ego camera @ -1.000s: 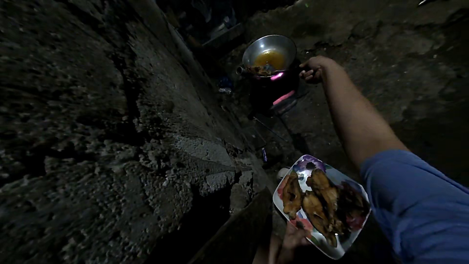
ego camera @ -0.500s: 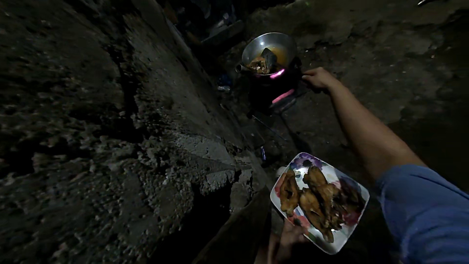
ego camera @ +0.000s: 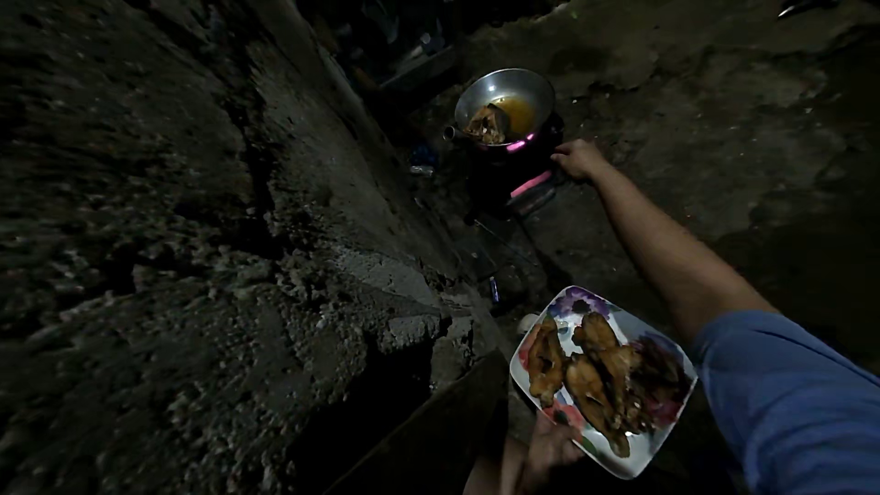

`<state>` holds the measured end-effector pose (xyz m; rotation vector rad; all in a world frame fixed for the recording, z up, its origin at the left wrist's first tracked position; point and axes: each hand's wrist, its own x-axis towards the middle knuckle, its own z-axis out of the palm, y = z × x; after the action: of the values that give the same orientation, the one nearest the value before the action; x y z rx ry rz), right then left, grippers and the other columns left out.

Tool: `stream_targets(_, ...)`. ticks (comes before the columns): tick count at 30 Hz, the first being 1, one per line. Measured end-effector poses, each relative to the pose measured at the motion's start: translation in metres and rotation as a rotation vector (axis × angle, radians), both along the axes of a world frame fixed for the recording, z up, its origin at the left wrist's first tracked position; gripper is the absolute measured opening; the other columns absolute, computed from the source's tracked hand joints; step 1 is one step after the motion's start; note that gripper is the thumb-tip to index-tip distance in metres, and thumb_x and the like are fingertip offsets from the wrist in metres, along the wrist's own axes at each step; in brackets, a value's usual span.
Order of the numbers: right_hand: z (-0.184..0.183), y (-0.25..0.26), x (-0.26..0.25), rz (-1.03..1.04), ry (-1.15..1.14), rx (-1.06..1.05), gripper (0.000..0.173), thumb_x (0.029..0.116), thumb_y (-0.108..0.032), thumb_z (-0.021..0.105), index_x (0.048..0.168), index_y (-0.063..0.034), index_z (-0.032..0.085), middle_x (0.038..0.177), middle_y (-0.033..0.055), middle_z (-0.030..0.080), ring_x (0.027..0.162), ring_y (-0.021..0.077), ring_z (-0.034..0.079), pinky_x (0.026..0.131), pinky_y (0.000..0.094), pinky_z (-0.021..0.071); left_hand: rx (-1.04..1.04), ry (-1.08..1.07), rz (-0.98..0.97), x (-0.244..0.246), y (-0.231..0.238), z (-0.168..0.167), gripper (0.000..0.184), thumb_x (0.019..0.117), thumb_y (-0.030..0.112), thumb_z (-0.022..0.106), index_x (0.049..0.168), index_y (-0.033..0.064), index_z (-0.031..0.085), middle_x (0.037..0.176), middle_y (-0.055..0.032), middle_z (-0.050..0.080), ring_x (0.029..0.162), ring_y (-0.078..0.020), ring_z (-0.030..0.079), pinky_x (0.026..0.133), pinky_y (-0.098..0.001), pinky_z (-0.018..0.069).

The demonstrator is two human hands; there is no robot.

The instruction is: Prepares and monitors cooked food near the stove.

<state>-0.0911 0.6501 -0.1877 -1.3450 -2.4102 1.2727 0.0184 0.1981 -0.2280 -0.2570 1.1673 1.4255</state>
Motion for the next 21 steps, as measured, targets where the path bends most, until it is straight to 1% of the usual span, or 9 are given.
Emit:
stream_targets(1,-0.002,-0.002,0.001,0.021,-0.012,0.040,0.041,0.1118,-0.023,0.045,0.137,0.0054,0.059,0.137,0.0326,0.058,0.130,0.0495,0.054,0.109,0.0656,0.0384,0.005,-0.004,0.011,0.000,0.000,0.000,0.036,0.0896,-0.020,0.043,0.114,0.0064,0.048,0.086,0.0024,0.068,0.074,-0.0036,0.068,0.070,-0.0218,0.0594)
stream_targets(3,-0.001,-0.007,0.002,0.046,-0.044,0.081,0.041,0.1121,-0.022,0.043,0.138,0.0050,0.059,0.139,0.0319,0.057,0.134,0.0494,0.052,0.112,0.0656,0.0363,0.013,-0.007,-0.002,-0.002,-0.001,-0.001,0.034,0.0913,-0.018,0.043,0.113,0.0070,0.047,0.085,0.0030,0.067,0.074,-0.0031,0.068,0.071,-0.0211,0.0588)
stream_targets(5,0.002,-0.013,0.002,0.057,-0.067,0.108,0.041,0.1123,-0.022,0.043,0.138,0.0049,0.059,0.138,0.0321,0.058,0.133,0.0495,0.053,0.111,0.0653,0.0373,0.009,0.011,-0.010,-0.003,-0.001,-0.002,0.033,0.0906,-0.018,0.044,0.111,0.0071,0.049,0.084,0.0030,0.067,0.074,-0.0029,0.067,0.071,-0.0211,0.0586)
stream_targets(6,0.001,-0.014,0.002,0.060,-0.073,0.120,0.040,0.1121,-0.022,0.043,0.138,0.0054,0.059,0.137,0.0325,0.058,0.132,0.0499,0.053,0.110,0.0654,0.0381,-0.006,0.030,-0.021,-0.003,-0.001,-0.002,0.033,0.0905,-0.018,0.045,0.112,0.0062,0.049,0.085,0.0027,0.067,0.074,-0.0027,0.067,0.071,-0.0210,0.0584)
stream_targets(8,0.000,-0.018,0.002,0.064,-0.082,0.132,0.041,0.1120,-0.022,0.044,0.139,0.0062,0.057,0.137,0.0336,0.058,0.131,0.0508,0.054,0.109,0.0662,0.0390,-0.022,0.050,-0.038,-0.003,-0.002,-0.001,0.035,0.0912,-0.018,0.045,0.118,0.0041,0.047,0.088,0.0013,0.065,0.077,-0.0033,0.067,0.072,-0.0214,0.0583)
stream_targets(11,-0.001,-0.021,-0.001,0.064,-0.104,0.137,0.041,0.1122,-0.022,0.043,0.140,0.0053,0.057,0.136,0.0329,0.059,0.131,0.0505,0.054,0.109,0.0666,0.0390,0.000,0.012,-0.011,-0.001,-0.001,-0.001,0.040,0.0906,-0.019,0.045,0.122,0.0049,0.044,0.093,0.0005,0.067,0.081,-0.0044,0.068,0.075,-0.0231,0.0593)
stream_targets(14,-0.001,-0.023,-0.002,0.068,-0.129,0.137,0.042,0.1123,-0.022,0.042,0.143,0.0036,0.055,0.138,0.0325,0.058,0.132,0.0504,0.053,0.109,0.0658,0.0392,-0.004,0.002,-0.003,-0.001,0.002,0.003,0.039,0.0905,-0.019,0.043,0.121,0.0056,0.044,0.092,0.0013,0.066,0.080,-0.0039,0.068,0.074,-0.0229,0.0591)
stream_targets(19,-0.003,-0.023,-0.004,0.072,-0.142,0.158,0.040,0.1124,-0.022,0.042,0.139,0.0041,0.057,0.133,0.0332,0.060,0.129,0.0510,0.056,0.106,0.0664,0.0416,0.008,0.008,-0.008,0.000,0.002,0.004,0.038,0.0900,-0.019,0.043,0.119,0.0053,0.045,0.092,0.0015,0.066,0.081,-0.0036,0.068,0.075,-0.0225,0.0586)
stream_targets(21,-0.003,-0.023,-0.003,0.076,-0.137,0.160,0.041,0.1124,-0.022,0.043,0.139,0.0050,0.056,0.134,0.0335,0.060,0.130,0.0512,0.055,0.107,0.0667,0.0409,0.031,-0.012,0.004,0.000,0.000,0.001,0.038,0.0905,-0.019,0.042,0.119,0.0067,0.044,0.092,0.0017,0.067,0.081,-0.0038,0.068,0.075,-0.0229,0.0592)
